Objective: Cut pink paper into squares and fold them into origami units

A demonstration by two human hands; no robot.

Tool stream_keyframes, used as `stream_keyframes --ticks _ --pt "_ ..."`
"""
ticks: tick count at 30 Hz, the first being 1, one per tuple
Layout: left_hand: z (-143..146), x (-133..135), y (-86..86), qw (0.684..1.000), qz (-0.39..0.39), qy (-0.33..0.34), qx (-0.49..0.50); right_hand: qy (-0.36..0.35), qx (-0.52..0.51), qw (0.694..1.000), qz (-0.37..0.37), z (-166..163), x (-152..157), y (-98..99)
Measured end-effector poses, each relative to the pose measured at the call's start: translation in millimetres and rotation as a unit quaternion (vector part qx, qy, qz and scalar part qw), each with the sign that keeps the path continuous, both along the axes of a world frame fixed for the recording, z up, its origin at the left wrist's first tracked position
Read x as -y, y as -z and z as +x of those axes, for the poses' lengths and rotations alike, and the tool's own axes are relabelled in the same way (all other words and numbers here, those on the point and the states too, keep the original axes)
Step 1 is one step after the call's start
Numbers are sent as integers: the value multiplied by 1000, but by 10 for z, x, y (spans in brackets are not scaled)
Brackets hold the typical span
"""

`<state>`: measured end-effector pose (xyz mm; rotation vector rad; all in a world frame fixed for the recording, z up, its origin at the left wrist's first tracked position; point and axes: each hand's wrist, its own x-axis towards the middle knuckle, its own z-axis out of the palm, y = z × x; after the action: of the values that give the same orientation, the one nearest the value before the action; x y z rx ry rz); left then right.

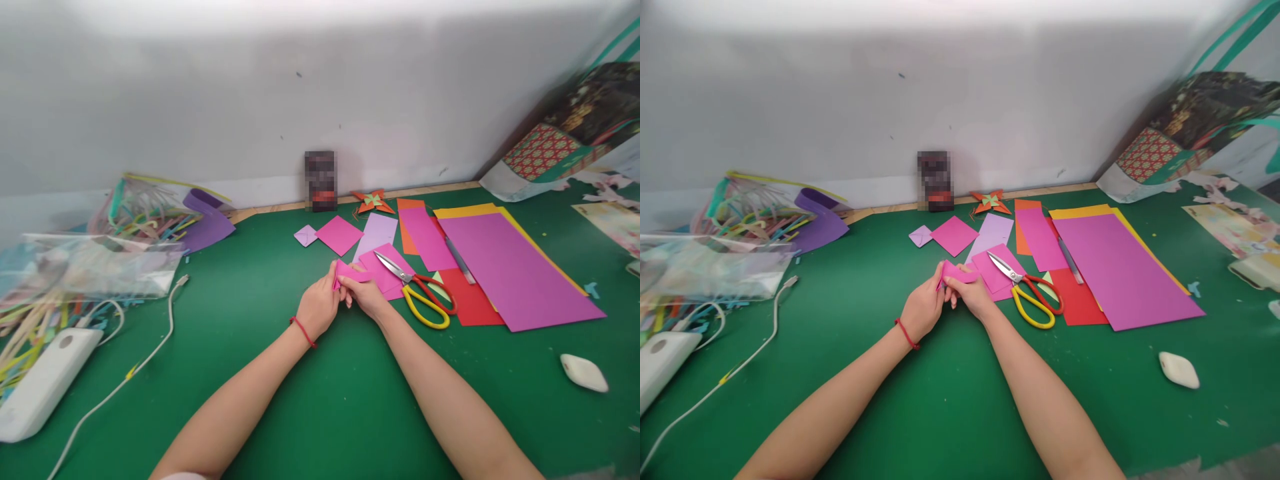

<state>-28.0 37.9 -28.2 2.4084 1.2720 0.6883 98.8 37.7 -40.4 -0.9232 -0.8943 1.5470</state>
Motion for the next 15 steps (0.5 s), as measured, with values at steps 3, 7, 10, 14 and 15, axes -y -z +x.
stream_keyframes --ticks 3,7,10,14,15 --pt "-9 -4 -21 1000 -14 7 6 10 -4 1000 -1 4 -6 24" --pt "-22 -36 -23 986 -91 35 134 29 -10 999 -23 11 -13 -9" --pt "-20 -64 8 931 -191 35 309 3 -21 999 -36 31 -4 -68" --pt "0 -78 16 814 -361 68 450 -21 -39 998 -36 83 -1 -103" --pt "4 -79 6 791 -386 77 468 -22 -45 998 -40 98 -4 -103"
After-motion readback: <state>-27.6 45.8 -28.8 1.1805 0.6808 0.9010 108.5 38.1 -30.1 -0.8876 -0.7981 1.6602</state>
